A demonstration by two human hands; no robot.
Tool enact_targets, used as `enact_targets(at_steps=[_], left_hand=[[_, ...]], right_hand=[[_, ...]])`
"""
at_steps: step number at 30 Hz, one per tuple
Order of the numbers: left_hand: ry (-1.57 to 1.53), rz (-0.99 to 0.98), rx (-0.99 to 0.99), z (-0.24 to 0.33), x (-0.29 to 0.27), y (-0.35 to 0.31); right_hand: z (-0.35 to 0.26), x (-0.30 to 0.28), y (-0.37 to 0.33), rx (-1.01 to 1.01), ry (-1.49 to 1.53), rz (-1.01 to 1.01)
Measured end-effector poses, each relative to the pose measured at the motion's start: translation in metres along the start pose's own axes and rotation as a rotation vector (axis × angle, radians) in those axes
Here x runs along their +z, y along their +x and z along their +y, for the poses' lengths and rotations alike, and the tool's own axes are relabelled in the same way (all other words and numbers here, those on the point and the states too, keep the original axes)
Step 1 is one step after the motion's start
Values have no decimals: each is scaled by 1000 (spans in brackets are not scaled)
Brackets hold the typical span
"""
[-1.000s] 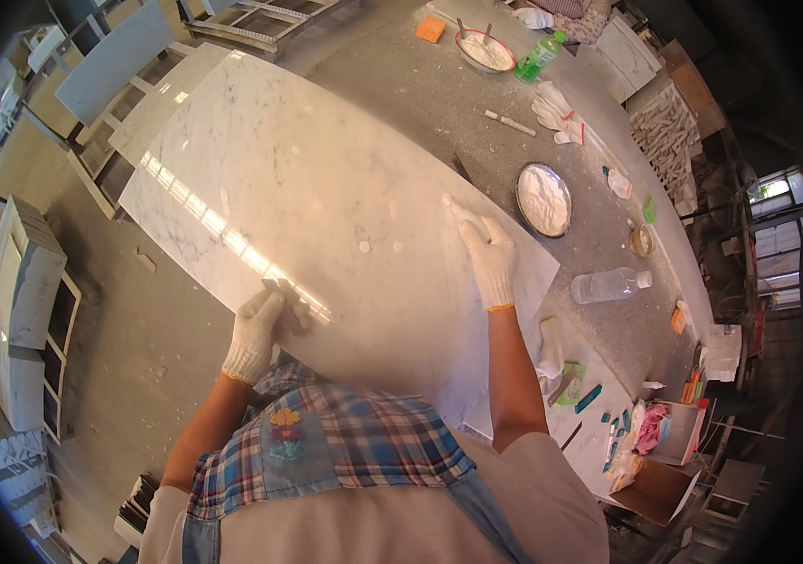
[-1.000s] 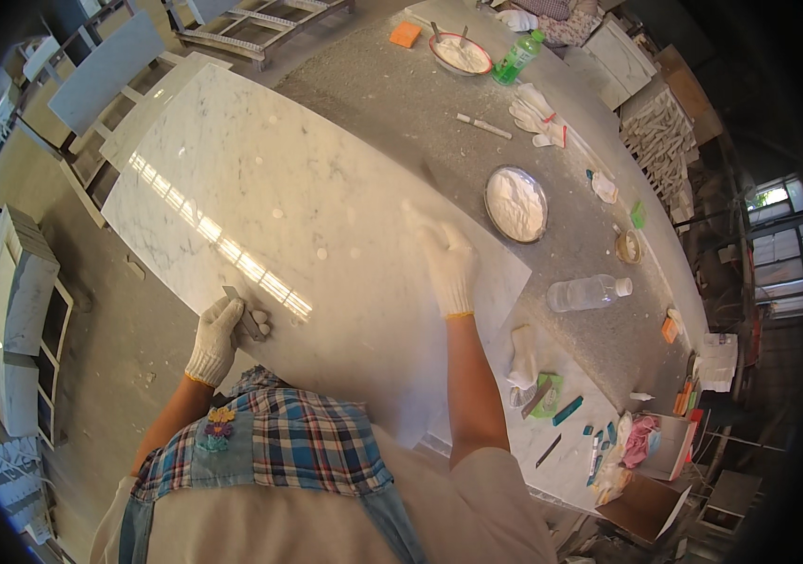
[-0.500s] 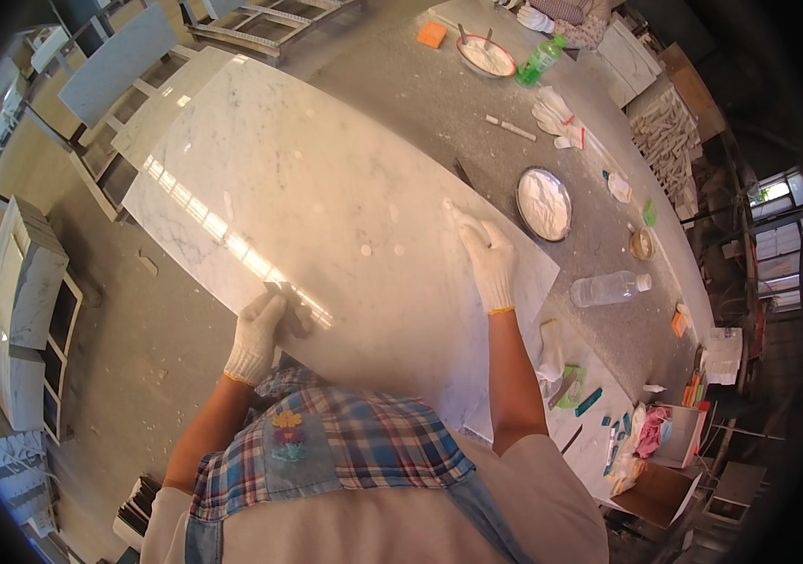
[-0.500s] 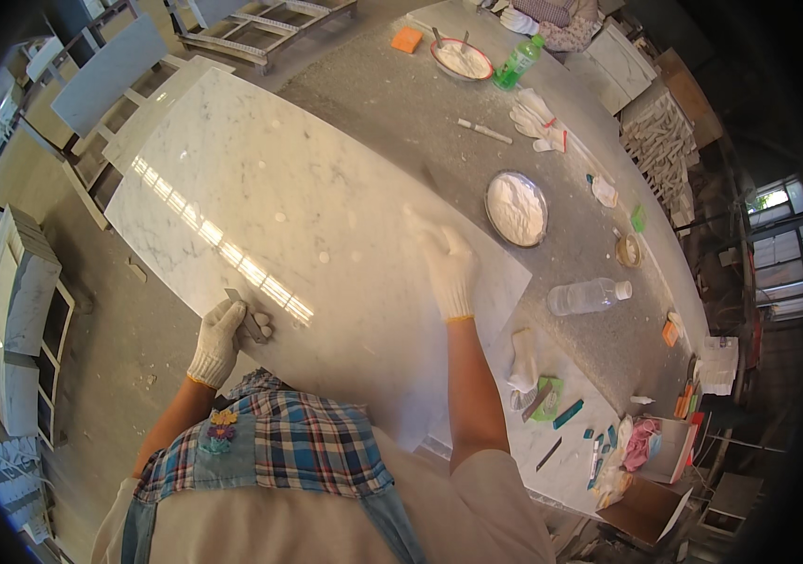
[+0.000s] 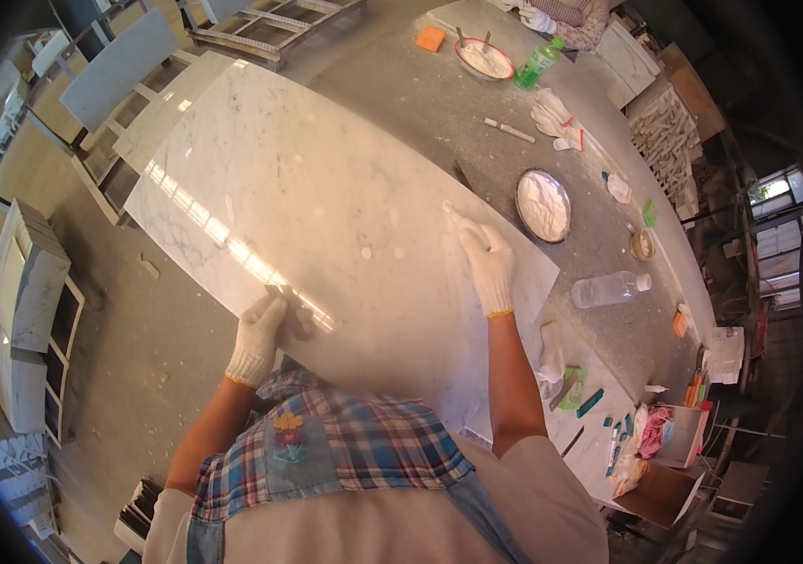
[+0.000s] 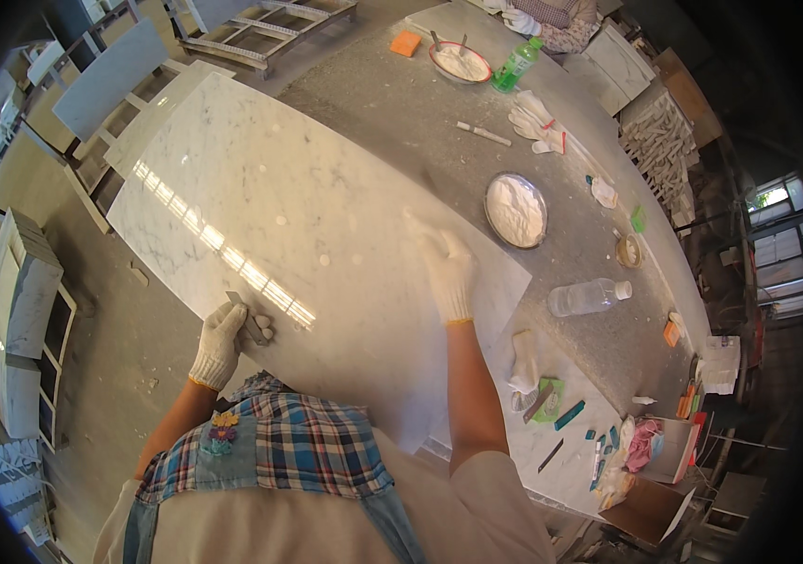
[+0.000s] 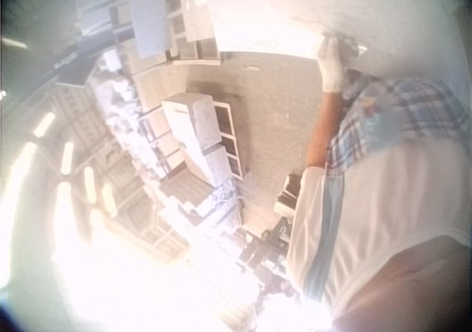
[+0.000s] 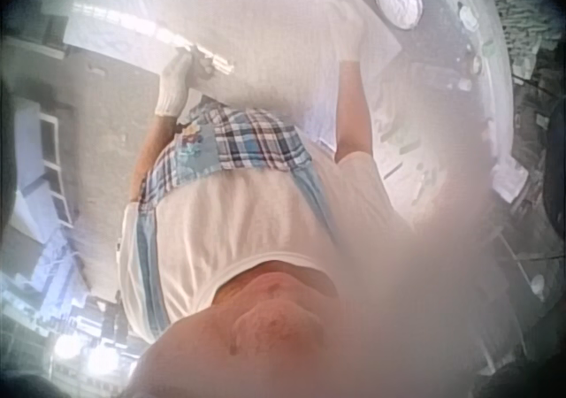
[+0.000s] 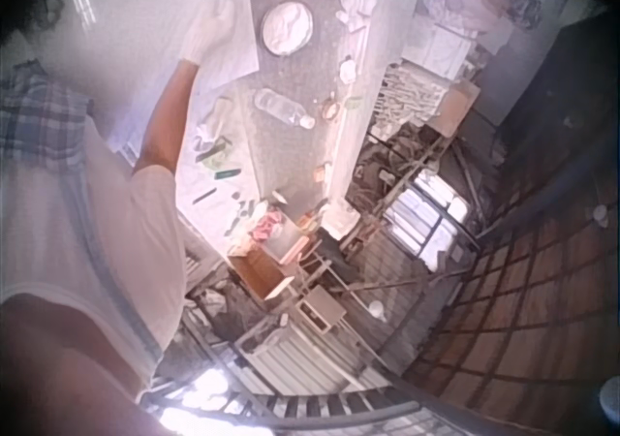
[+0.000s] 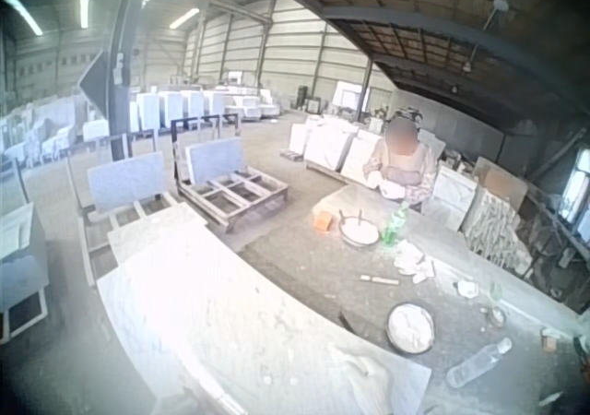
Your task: The person uses a scraper to remove residue from a large white stone slab, then wipes the surface with a cloth. The person repeats the scraping and wiping actions across the slab surface.
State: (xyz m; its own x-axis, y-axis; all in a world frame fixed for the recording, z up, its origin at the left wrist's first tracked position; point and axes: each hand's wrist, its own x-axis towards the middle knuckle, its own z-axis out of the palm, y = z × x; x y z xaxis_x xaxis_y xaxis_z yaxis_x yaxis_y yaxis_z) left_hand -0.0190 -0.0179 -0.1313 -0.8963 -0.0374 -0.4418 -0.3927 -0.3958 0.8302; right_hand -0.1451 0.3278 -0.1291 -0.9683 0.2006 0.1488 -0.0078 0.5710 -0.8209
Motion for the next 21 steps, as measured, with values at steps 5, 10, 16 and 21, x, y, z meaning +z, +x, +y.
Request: enact_targets(at_steps=[5, 10, 16, 21], left_hand=[[40, -13, 6, 2, 0, -1], [7, 4, -1, 4, 2, -1], [-21, 6, -11, 5, 3, -3], [-2, -26, 6, 7, 3, -4]], right_hand=[[-1, -2, -5, 1, 159, -38], [-11, 3, -33, 55, 119, -91], [-30, 17, -71, 42, -27, -173], [-40, 19, -76, 42, -2, -179]])
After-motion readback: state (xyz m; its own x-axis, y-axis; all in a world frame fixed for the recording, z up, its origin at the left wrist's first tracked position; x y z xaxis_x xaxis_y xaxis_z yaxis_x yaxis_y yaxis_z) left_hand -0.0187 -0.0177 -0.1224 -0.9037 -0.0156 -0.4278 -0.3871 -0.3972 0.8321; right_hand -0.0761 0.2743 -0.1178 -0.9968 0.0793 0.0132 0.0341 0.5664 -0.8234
